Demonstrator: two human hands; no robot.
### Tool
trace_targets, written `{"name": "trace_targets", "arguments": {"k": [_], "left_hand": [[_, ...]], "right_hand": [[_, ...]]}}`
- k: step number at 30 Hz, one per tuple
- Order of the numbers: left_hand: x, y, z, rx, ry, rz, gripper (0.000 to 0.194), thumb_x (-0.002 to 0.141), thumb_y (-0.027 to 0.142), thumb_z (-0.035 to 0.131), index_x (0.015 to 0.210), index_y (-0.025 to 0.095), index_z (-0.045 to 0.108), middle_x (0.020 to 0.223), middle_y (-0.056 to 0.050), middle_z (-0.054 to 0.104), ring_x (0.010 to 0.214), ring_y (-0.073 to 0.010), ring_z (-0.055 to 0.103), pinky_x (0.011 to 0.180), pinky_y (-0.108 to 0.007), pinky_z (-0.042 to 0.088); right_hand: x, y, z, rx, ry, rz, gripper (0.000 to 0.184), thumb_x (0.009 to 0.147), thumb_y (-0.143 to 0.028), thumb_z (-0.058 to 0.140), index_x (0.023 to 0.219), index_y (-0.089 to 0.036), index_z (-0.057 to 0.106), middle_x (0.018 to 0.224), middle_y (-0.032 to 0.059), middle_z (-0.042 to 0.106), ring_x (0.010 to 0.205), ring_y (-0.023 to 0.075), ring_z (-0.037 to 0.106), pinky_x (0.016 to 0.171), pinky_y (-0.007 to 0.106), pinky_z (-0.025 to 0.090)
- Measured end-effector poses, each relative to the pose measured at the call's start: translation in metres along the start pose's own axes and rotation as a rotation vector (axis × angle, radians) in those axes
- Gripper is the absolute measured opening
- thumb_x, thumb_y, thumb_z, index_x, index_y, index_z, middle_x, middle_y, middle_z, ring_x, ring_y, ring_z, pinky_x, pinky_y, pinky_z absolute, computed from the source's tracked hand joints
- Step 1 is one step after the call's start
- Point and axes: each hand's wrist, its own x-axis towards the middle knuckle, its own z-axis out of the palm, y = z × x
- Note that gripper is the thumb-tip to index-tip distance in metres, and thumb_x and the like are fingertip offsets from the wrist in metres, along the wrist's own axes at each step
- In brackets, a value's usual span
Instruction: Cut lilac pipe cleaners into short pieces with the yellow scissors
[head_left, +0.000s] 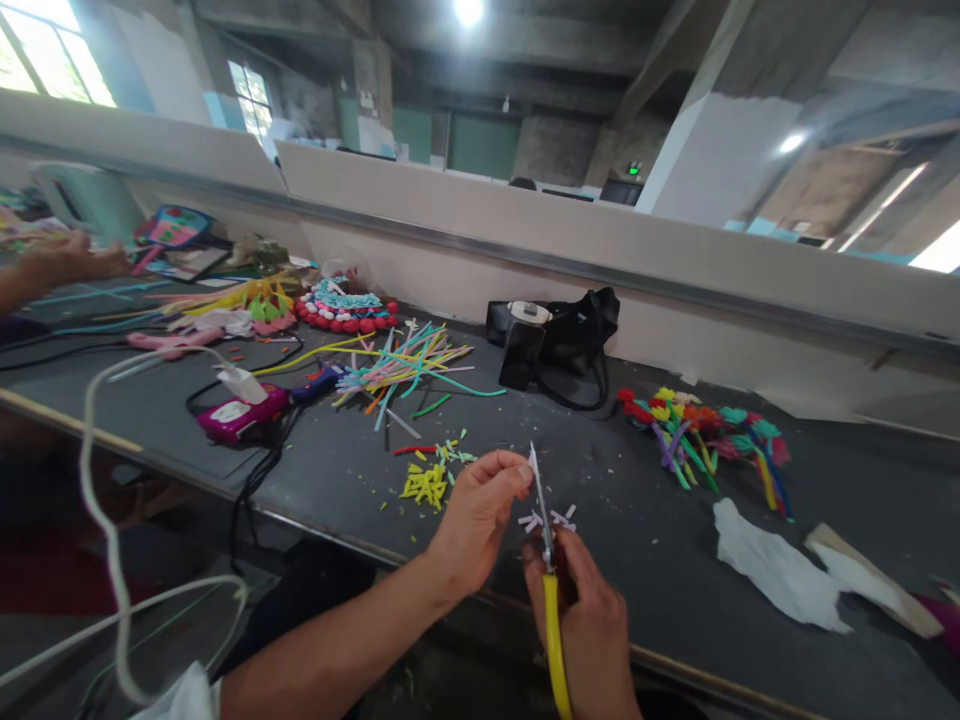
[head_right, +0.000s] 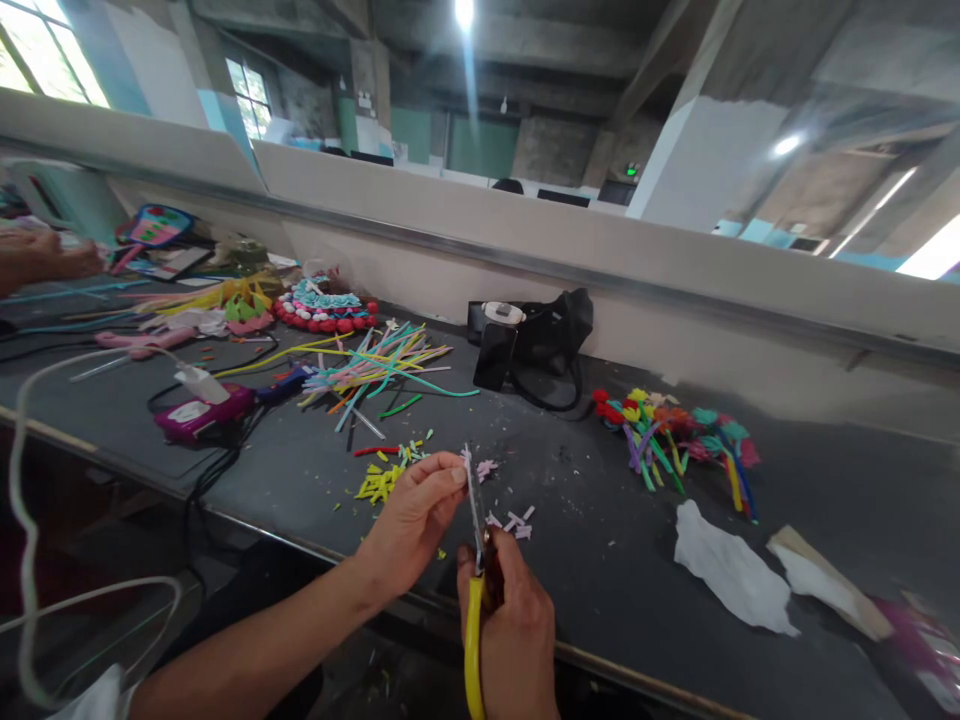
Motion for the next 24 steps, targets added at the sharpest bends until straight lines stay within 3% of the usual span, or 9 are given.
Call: {"name": "trace_targets", "arguments": {"k": [12, 16, 24], "left_hand": [[-0.001, 0.004, 0.003, 0.032, 0.024, 0.005, 0.006, 0.065, 0.019, 0.072, 0.067, 0.015, 0.067, 0.064, 0.001, 0.058, 0.064, -0.01, 0.048, 0.068, -0.024, 0.037], [0.0, 0.004, 0.002, 0.031, 0.022, -0.002, 0.006, 0.065, 0.019, 0.072, 0.067, 0.016, 0.067, 0.064, 0.002, 0.057, 0.064, -0.0094, 0.047, 0.068, -0.023, 0.036], [0.005, 0.006, -0.004, 0.162, -0.026, 0.061, 0.006, 0.069, 0.018, 0.067, 0.065, 0.015, 0.063, 0.062, 0.003, 0.053, 0.063, -0.0093, 0.044, 0.067, -0.023, 0.035]], "right_hand": [[0.001, 0.0, -0.001, 0.006, 0.009, -0.032, 0.021, 0.09, -0.031, 0.052, 0.099, -0.017, 0.064, 0.076, 0.0006, 0.071, 0.056, 0.0101, 0.065, 0.05, 0.015, 0.046], [0.001, -0.003, -0.004, 0.022, -0.056, 0.037, 0.02, 0.091, -0.033, 0.051, 0.094, -0.018, 0.065, 0.071, -0.001, 0.069, 0.052, 0.0097, 0.061, 0.048, 0.015, 0.044], [0.011, -0.002, -0.011, 0.027, -0.069, 0.143, 0.026, 0.091, -0.042, 0.051, 0.083, -0.02, 0.062, 0.063, -0.0041, 0.062, 0.052, 0.0096, 0.056, 0.053, 0.017, 0.044]]}}
